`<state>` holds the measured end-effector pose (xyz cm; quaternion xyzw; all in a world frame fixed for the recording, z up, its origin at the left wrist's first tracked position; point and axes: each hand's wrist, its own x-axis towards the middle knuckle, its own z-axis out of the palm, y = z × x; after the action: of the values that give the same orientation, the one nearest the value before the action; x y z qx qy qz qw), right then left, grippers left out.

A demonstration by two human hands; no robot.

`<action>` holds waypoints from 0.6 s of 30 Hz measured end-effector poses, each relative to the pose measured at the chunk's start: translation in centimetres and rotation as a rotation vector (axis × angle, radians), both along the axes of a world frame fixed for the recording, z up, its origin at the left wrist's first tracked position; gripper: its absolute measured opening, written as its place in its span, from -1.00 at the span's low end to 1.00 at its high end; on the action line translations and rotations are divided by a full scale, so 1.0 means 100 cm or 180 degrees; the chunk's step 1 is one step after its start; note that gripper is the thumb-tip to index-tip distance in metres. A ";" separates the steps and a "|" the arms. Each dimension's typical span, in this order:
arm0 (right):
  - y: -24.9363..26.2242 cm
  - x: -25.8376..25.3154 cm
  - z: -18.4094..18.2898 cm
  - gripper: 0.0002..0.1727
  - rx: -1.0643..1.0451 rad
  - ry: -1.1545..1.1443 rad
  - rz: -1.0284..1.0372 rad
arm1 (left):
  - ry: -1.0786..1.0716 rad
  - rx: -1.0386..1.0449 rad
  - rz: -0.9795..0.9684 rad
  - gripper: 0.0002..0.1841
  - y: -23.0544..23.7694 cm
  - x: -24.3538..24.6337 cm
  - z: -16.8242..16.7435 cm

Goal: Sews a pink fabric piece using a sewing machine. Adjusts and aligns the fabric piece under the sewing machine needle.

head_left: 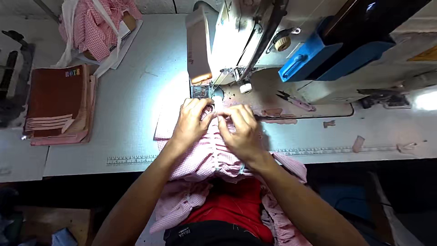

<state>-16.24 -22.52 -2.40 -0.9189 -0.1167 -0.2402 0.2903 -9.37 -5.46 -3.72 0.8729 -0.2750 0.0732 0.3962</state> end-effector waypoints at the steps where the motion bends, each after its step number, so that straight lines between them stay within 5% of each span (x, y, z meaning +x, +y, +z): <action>1: 0.003 -0.006 0.001 -0.72 -0.0139 0.0209 0.0032 | -0.0001 0.0006 0.0074 -0.67 0.000 0.002 0.001; 6: 0.007 -0.015 -0.011 -0.54 -0.0719 0.0539 0.0048 | -0.0094 0.0103 0.0180 -0.86 0.001 0.000 0.002; 18: -0.016 0.021 -0.009 -0.57 -0.0856 0.0509 0.0202 | -0.0143 0.0300 0.0404 -0.80 -0.019 0.025 0.001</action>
<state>-14.17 -24.17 -3.30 -0.9615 -0.1533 -0.1392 0.1804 -6.89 -7.35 -3.59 0.9044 -0.2311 0.1048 0.3430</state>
